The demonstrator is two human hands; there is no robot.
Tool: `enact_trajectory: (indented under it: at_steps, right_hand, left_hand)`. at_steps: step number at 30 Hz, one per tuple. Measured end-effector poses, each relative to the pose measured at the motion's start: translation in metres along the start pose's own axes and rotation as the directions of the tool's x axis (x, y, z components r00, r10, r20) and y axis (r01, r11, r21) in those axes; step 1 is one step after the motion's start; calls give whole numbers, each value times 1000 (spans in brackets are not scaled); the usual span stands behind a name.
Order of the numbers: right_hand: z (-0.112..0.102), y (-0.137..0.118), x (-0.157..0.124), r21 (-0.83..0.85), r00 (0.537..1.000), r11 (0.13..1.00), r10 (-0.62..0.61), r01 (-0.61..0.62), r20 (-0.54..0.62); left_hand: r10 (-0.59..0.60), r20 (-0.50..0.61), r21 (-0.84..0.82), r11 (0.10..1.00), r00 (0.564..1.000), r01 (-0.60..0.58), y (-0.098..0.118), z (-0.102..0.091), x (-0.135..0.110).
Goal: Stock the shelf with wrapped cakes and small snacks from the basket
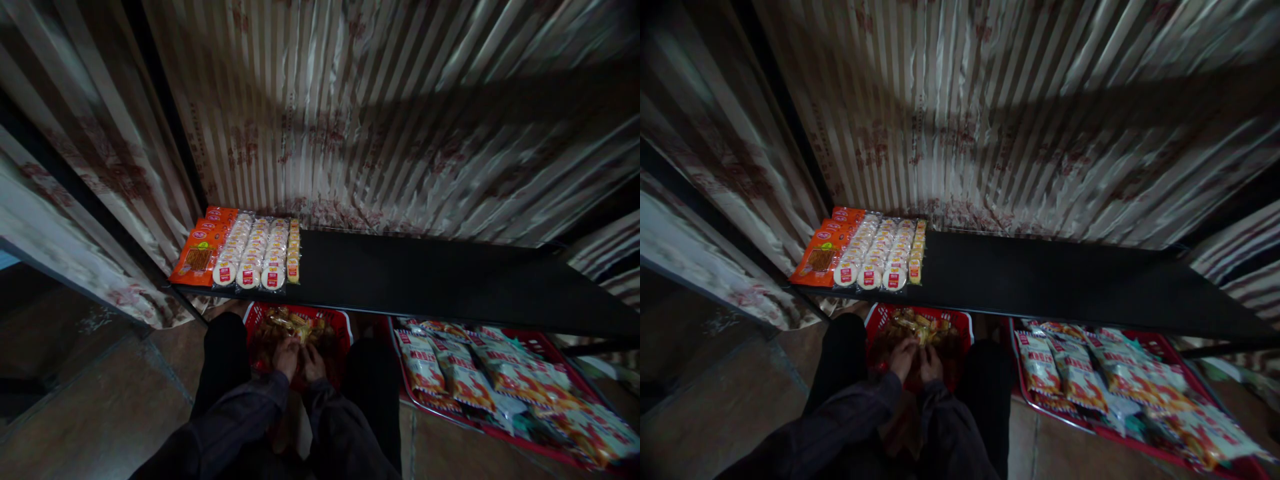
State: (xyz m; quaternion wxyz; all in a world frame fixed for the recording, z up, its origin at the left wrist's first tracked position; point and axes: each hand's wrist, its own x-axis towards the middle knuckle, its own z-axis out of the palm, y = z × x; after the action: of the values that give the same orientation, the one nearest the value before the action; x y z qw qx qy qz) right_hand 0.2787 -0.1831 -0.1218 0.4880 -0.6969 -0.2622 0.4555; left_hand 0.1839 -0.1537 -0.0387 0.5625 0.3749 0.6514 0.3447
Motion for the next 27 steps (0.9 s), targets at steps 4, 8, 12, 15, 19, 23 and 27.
enact_trajectory:
  at_steps: [4, 8, 12, 15, 19, 23, 27]
  right_hand:
    - [0, 2, -1, -60, 998, 997, -58, 58, 6]
    - [-2, 10, 2, -187, 989, 974, -138, 126, -58]
    - [-5, 9, 1, -248, 978, 954, -193, 167, -84]
    - [-7, 0, -4, -269, 967, 943, -232, 197, -106]
    - [-9, -17, -9, -259, 949, 932, -290, 251, -122]
    - [-13, -34, -9, -264, 911, 903, -385, 339, -145]
    - [-15, -53, -9, -250, 902, 895, -410, 369, -134]
  left_hand:
    - [12, -33, 52, 999, 999, -11, 0, 1, -4]
    - [46, -16, 113, 993, 999, -44, 4, 1, -8]
    - [92, 12, 202, 975, 996, -92, 7, 0, -13]
    - [128, 20, 203, 971, 992, -129, 10, 0, -15]
    - [187, 18, 177, 966, 982, -187, 17, 2, -16]
    - [265, 27, 141, 953, 964, -267, 23, 6, -19]
    - [306, 5, 105, 946, 952, -305, 30, 9, -22]
